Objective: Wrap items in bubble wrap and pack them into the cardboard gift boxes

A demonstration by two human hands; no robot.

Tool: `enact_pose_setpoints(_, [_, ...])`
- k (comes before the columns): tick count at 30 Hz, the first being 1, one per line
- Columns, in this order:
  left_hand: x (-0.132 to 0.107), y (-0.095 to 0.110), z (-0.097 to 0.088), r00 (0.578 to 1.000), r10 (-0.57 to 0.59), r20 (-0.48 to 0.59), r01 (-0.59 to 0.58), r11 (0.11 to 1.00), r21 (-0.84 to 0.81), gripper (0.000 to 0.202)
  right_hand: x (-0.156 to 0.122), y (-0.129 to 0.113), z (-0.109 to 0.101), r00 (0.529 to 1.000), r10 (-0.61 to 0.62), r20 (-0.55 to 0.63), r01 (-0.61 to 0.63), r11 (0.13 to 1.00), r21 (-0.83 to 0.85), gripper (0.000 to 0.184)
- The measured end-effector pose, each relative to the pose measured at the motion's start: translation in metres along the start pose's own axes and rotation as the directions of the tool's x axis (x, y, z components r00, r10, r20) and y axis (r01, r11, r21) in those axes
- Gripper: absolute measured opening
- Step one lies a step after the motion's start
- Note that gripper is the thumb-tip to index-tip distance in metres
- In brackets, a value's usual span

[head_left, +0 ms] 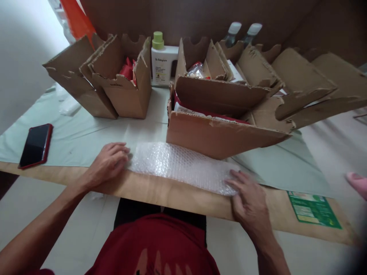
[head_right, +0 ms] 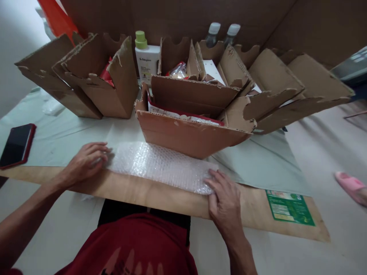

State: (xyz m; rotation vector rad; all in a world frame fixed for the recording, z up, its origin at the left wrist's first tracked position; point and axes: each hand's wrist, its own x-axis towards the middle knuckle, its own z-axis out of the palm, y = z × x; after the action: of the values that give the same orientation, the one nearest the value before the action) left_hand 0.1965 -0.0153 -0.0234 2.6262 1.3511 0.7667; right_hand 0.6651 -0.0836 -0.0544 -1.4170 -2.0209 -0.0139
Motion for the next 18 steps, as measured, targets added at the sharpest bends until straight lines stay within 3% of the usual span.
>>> enact_pose_setpoints(2, [-0.013,-0.002,0.004,0.998,0.024,0.052,-0.025,1.000,0.006,0.019,-0.013,0.012,-0.001,0.995,0.045,0.089,-0.038,0.997,-0.072,0.039])
enact_pose_setpoints(4, [-0.016,0.005,0.000,1.000,0.000,0.020,0.000,1.000,0.002,0.021,-0.018,0.014,-0.010,0.991,0.112,0.076,-0.105,0.990,-0.097,0.041])
enact_pose_setpoints(8, [0.012,0.041,-0.007,0.998,-0.002,-0.062,-0.001,0.999,-0.047,0.022,0.007,-0.017,-0.022,0.993,0.122,-0.007,-0.122,0.993,-0.009,0.035])
enact_pose_setpoints(10, [0.031,0.059,0.002,0.997,0.048,-0.052,-0.053,0.995,-0.087,0.022,0.030,-0.047,-0.010,0.999,0.040,0.017,-0.042,0.996,0.082,0.033])
enact_pose_setpoints(14, [0.052,0.070,0.040,0.987,0.109,0.115,-0.101,0.992,-0.070,0.020,0.067,-0.104,0.044,0.962,-0.174,0.212,0.136,0.974,0.182,0.028])
enact_pose_setpoints(16, [0.051,0.065,0.056,0.984,0.081,0.161,-0.069,0.995,-0.075,0.018,0.071,-0.109,0.064,0.913,-0.249,0.323,0.199,0.963,0.180,0.027])
enact_pose_setpoints(18, [0.045,0.058,0.063,0.985,0.052,0.167,-0.034,0.994,-0.106,0.019,0.061,-0.090,0.068,0.896,-0.255,0.364,0.221,0.966,0.132,0.029])
